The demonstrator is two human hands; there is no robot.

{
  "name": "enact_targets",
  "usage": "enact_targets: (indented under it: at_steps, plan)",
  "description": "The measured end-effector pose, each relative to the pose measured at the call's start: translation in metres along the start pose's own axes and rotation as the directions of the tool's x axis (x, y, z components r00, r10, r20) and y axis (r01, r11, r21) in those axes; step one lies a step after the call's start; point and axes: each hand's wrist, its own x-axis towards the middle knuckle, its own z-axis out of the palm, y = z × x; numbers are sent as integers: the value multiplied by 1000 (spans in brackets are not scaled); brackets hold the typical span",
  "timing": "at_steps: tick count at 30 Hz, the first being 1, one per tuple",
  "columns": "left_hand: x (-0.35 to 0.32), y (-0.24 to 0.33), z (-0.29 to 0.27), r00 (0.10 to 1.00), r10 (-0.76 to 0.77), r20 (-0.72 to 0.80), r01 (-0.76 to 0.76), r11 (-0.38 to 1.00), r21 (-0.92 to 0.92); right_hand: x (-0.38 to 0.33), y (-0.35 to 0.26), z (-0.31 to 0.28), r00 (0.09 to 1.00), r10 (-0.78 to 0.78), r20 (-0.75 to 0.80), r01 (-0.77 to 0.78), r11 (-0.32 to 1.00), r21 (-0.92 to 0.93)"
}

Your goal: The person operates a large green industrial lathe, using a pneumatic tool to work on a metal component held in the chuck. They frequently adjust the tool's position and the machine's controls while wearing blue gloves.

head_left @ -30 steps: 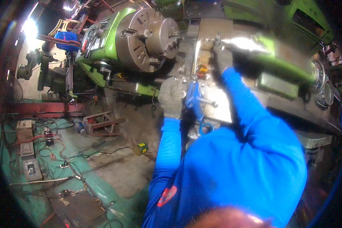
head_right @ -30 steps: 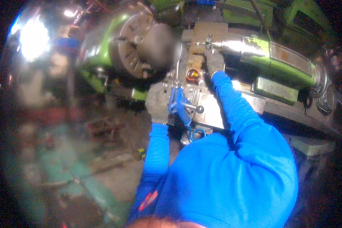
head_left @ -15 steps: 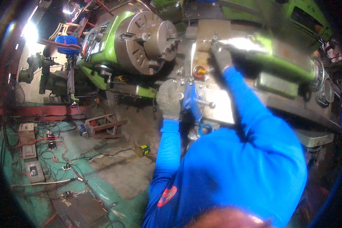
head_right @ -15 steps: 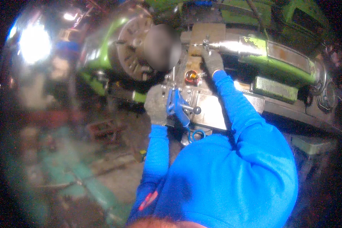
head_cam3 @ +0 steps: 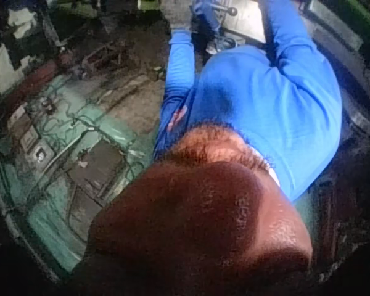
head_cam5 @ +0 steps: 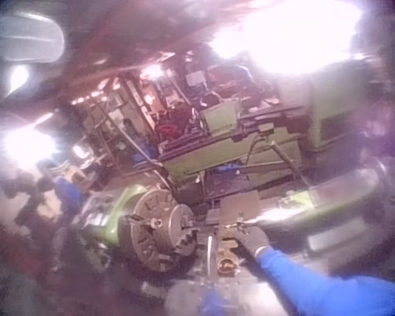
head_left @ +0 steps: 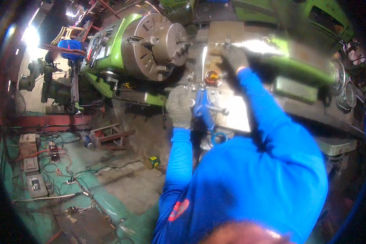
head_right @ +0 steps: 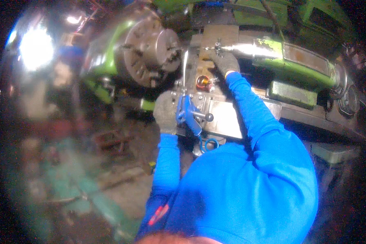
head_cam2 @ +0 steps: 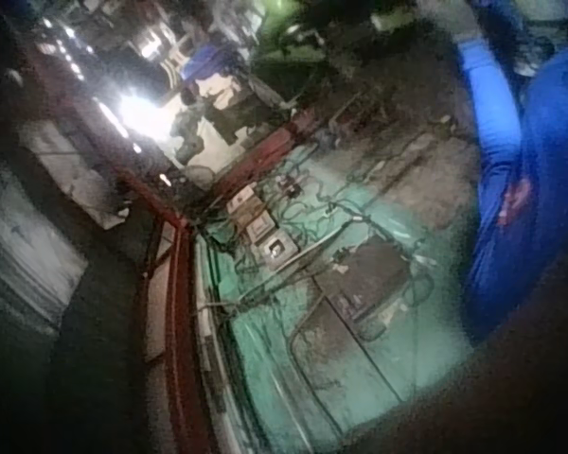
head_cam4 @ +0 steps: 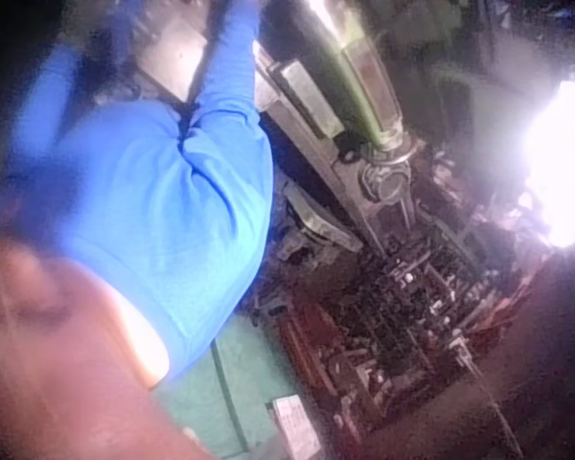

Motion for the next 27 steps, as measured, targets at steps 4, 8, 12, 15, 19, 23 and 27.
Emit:
enact_targets:
  at_steps: [4, 8, 12, 15, 19, 23, 27]
  plan:
    - [1, 6, -5, 998, -61, 4, 61, 990, -125, 2, -23, -5, 942, 302, 145, -335, 823, 459]
    - [1, 1, -4, 997, -77, 15, 78, 991, -105, -3, -36, -21, 749, 461, 476, -645, 345, 681]
    - [2, 12, -4, 987, -155, 35, 159, 977, -139, -1, 17, 9, 994, 84, 73, -102, 954, 281]
    - [3, 9, -6, 992, -130, 5, 129, 982, -139, 0, 2, 9, 993, -120, -13, 120, 993, -14]
    - [6, 13, -8, 985, -169, 40, 174, 958, -229, -5, -16, 7, 887, 401, 229, -408, 448, 796]
    - [2, 4, -4, 996, -81, 27, 84, 988, -126, -5, -41, -25, 704, 453, 548, -668, 158, 727]
    - [3, 7, -5, 993, -118, 18, 119, 978, -171, -14, -17, -9, 999, 30, 43, -30, 999, 20]
